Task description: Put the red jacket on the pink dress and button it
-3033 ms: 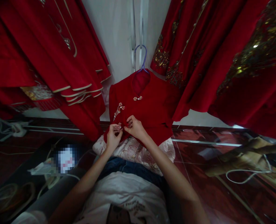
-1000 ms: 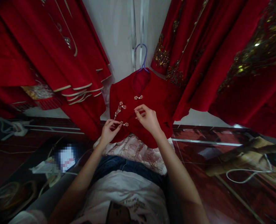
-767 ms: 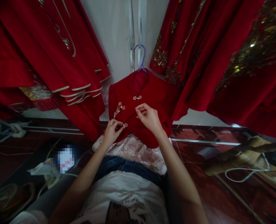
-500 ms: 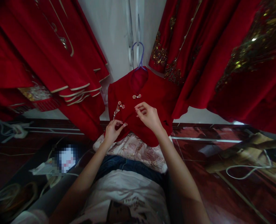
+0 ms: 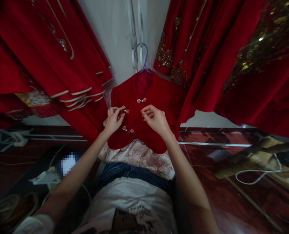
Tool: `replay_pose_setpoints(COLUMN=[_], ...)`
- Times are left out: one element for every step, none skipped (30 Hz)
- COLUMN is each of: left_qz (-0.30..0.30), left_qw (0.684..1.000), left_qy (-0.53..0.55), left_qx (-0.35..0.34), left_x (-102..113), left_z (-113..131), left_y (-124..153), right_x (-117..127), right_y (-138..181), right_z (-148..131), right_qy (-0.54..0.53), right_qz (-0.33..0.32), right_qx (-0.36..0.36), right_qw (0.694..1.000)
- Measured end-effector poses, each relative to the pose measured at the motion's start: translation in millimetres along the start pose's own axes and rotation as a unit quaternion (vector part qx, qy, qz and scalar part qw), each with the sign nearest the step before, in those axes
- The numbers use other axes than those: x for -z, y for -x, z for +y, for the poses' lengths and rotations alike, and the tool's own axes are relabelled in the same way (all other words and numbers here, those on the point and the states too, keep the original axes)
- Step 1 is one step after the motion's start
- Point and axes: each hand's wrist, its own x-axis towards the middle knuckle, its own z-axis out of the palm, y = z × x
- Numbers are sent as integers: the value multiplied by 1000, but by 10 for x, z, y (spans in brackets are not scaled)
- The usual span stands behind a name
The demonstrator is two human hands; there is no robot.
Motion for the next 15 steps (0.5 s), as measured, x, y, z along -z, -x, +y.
replay_pose_setpoints(left_qz=[-20, -42, -63, -80, -93, -103, -111, -117, -123, -130, -136, -143, -150, -156, -161], left_qw=[999, 997, 994, 990, 986, 983, 980, 977, 974, 971, 967, 962, 956, 950, 945], left_qy=[-16, -29, -40, -50, -58, -64, -67, -69, -71, -76, -85, -97, -111, -123, -130], left_qx=[-29, -57, -82, -104, -122, -138, -151, -163, -175, -187, -199, -213, -228, -242, -254], left_x=[25, 48, 70, 89, 104, 116, 123, 124, 121, 113, 101, 86, 69, 51, 35], left_z=[-49, -92, -126, -151, -167, -176, -178, -176, -173, -171, -173, -180, -191, -205, -219], left_y=[-83, -155, -215, -265, -306, -340, -369, -395, -419, -442, -466, -491, -517, -544, -572], right_x=[2, 3, 3, 3, 3, 3, 4, 5, 8, 13, 18, 24, 31, 39, 47], right_y=[1, 2, 3, 3, 3, 3, 1, -1, -3, -5, -7, -9, -10, -11, -11], right_z=[-3, -4, -3, 0, 4, 9, 14, 19, 23, 28, 31, 34, 35, 36, 36], right_qy=[1, 2, 3, 3, 2, 1, -1, -3, -5, -6, -6, -6, -6, -5, -5], right_qz=[0, -1, -2, -3, -3, -4, -4, -5, -5, -4, -4, -4, -3, -3, -2], right_qx=[2, 3, 4, 4, 4, 3, 2, 1, 1, 1, 1, 0, -2, -3, -5], right_qw=[1000, 1000, 1000, 1000, 1000, 1000, 1000, 1000, 1000, 1000, 1000, 1000, 1000, 1000, 1000])
